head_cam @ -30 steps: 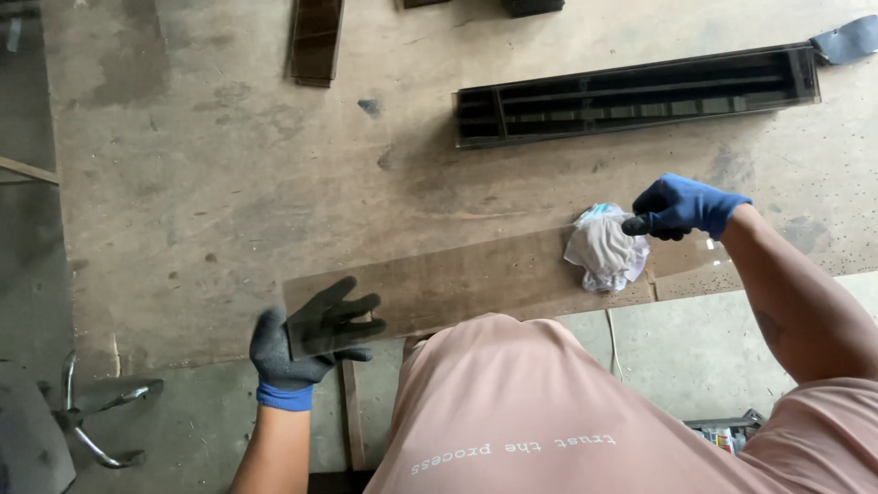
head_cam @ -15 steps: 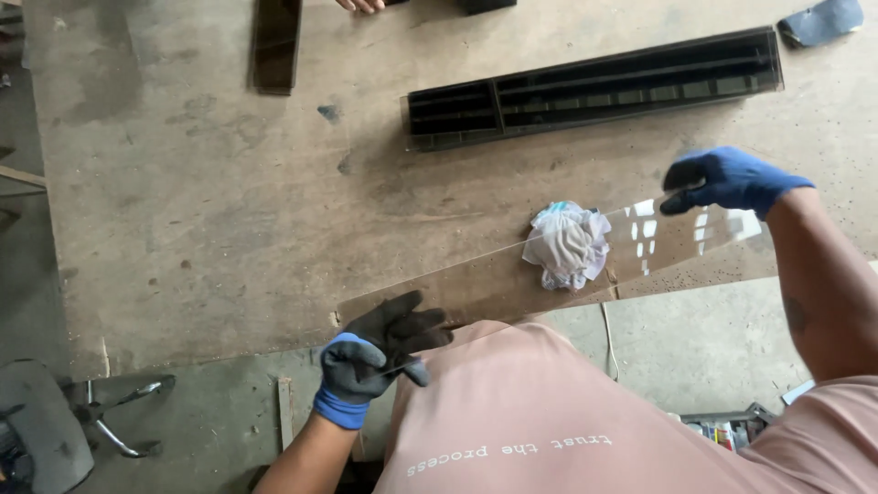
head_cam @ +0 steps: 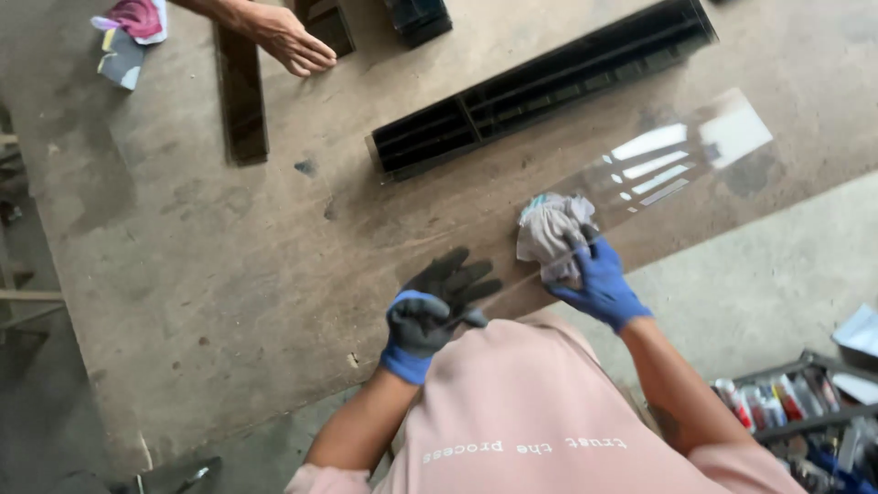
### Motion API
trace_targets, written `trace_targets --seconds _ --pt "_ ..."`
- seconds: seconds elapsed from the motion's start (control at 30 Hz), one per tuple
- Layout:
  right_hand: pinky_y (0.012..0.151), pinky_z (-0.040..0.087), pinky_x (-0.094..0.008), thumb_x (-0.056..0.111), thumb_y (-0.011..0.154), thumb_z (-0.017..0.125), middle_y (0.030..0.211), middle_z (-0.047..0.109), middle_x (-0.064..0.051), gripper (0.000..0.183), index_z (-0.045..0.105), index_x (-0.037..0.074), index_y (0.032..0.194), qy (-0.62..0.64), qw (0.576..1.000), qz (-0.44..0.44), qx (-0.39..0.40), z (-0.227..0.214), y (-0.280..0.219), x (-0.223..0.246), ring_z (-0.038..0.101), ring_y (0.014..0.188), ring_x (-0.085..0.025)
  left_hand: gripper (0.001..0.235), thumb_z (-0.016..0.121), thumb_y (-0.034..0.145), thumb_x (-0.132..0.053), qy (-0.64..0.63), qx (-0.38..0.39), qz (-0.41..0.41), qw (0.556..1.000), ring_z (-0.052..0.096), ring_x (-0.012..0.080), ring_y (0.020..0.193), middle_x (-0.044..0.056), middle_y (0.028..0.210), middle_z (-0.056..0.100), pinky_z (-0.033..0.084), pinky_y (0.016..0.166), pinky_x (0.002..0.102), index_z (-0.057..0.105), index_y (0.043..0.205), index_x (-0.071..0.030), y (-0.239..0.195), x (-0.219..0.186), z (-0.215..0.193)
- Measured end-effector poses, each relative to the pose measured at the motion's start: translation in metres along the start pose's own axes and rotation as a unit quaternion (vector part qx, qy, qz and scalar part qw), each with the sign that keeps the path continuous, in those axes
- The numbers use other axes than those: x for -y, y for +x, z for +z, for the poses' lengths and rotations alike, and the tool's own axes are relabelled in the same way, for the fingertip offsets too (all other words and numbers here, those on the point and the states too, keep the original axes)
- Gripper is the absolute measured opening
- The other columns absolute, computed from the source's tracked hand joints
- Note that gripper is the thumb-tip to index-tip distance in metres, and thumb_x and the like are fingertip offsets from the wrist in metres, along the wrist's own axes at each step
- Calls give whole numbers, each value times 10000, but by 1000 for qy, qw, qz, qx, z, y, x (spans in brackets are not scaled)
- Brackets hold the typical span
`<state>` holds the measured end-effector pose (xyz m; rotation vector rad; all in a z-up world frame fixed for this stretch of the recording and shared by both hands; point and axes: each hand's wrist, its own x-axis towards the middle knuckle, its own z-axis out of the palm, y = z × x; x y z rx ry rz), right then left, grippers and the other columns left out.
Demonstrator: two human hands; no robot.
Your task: Cleaning and wiping long rectangular panels on a workbench using a cloth
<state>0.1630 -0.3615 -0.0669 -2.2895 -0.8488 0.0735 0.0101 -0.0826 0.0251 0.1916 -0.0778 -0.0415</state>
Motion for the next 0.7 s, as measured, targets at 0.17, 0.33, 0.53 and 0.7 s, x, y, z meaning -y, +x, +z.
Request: trace_targets --seconds 0.17,0.33,0.53,0.7 --pt "1150 316 -681 483 607 859 1634 360 -104 975 521 314 1506 -204 961 117 146 60 24 18 376 1426 -514 1187 914 709 -386 53 50 29 997 392 695 1331 539 1462 308 522 843 764 273 1485 245 27 5 -35" --pt "924 490 -510 258 659 822 1177 669 -84 610 678 174 1246 -175 983 57 -22 88 -18 -55 620 1110 -359 542 522 869 -291 153 -228 42 961 532 376 371 109 287 344 426 525 287 619 698 215 -6 26 -169" --pt "874 549 -462 179 600 908 1037 727 -97 572 777 195 1156 109 987 113 -34 4 -94 11 692 976 -347 490 609 864 -255 106 -263 34 958 563 436 449 183 398 439 494 587 483 638 736 217 8 15 -61" --pt "933 466 -409 285 731 903 1059 646 -165 564 673 10 1166 205 948 125 -210 -62 -57 61 608 998 -299 456 680 860 -227 69 -311 27 947 588 485 513 243 488 518 550 637 644 653 766 218 29 -7 32"
